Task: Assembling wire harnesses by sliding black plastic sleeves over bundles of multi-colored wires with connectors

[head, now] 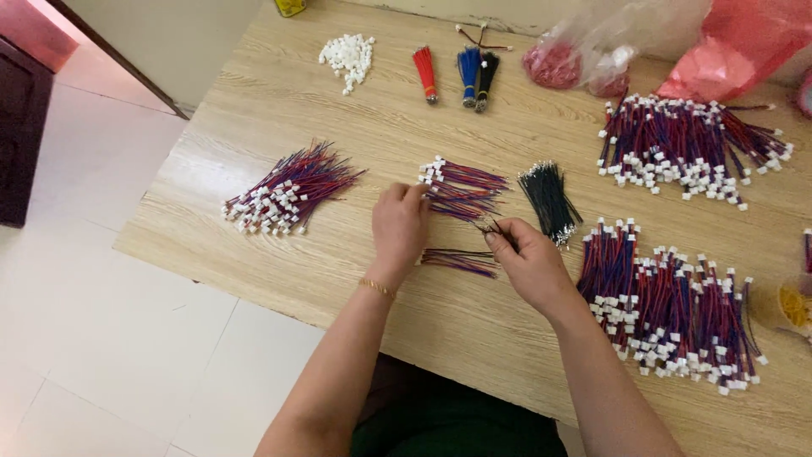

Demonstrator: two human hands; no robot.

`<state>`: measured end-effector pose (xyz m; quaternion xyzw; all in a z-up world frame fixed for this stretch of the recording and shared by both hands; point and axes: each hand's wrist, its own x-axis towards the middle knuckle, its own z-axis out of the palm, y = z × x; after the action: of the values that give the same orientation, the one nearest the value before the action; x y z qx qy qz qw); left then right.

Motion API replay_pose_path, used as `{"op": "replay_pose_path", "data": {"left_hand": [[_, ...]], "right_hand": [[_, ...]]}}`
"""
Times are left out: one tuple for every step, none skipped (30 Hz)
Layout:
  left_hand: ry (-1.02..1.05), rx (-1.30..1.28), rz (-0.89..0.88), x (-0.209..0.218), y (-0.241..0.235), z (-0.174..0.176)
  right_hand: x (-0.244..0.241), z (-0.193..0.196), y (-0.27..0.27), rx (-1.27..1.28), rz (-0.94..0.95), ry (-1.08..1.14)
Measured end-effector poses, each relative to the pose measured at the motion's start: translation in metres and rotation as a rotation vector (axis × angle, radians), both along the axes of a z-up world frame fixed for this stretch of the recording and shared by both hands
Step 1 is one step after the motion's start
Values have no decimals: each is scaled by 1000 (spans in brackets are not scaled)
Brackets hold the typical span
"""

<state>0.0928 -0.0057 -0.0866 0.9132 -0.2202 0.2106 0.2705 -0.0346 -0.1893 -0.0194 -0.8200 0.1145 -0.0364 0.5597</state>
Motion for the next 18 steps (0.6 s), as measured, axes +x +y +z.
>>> {"op": "replay_pose_path", "data": {"left_hand": [[1, -3, -4, 6, -3, -4], [-25, 33, 14, 13, -4, -8], [-51, 69, 31, 19, -6, -12], [-52, 70, 29, 24, -7, -18], [-42, 85, 37, 28, -7, -25], [-32, 101, 45, 31, -8, -32], [-31, 102, 41, 32, -8, -30], [-48, 146, 51, 32, -7, -29], [-64, 189, 62, 31, -6, -27], [-65, 189, 63, 29, -3, -23], [-42, 191, 54, 26, 0, -19], [-20, 194, 45, 25, 2, -14], [-22, 194, 46, 26, 6, -18], [-81, 137, 49, 27, 7, -21], [-140, 80, 51, 28, 8, -25], [-141, 78, 49, 27, 9, -17], [-159, 47, 27, 25, 10, -10], [-176, 16, 9, 23, 12, -2]], "right_hand": [[0, -3, -3, -3, -4, 1], [0, -6, -4, 5, -2, -5], [0, -8, -6, 13, 1, -10], [0, -3, -5, 13, -2, -10], [0, 2, -4, 44, -1, -8], [-2, 7, -2, 75, -1, -4], [-1, 5, -2, 76, -5, -3], [-1, 3, 0, 132, -7, -19], [-1, 1, 1, 189, -9, -34], [1, -2, 1, 189, -8, -35], [3, -4, 0, 208, -1, -51], [5, -6, 0, 228, 6, -68], [5, -3, 3, 228, 7, -70], [4, 1, 4, 238, 1, -75], [3, 4, 5, 248, -5, -81], [2, 6, 6, 247, -8, -82], [2, 8, 7, 271, -13, -93], [2, 10, 8, 296, -14, -103]]}}
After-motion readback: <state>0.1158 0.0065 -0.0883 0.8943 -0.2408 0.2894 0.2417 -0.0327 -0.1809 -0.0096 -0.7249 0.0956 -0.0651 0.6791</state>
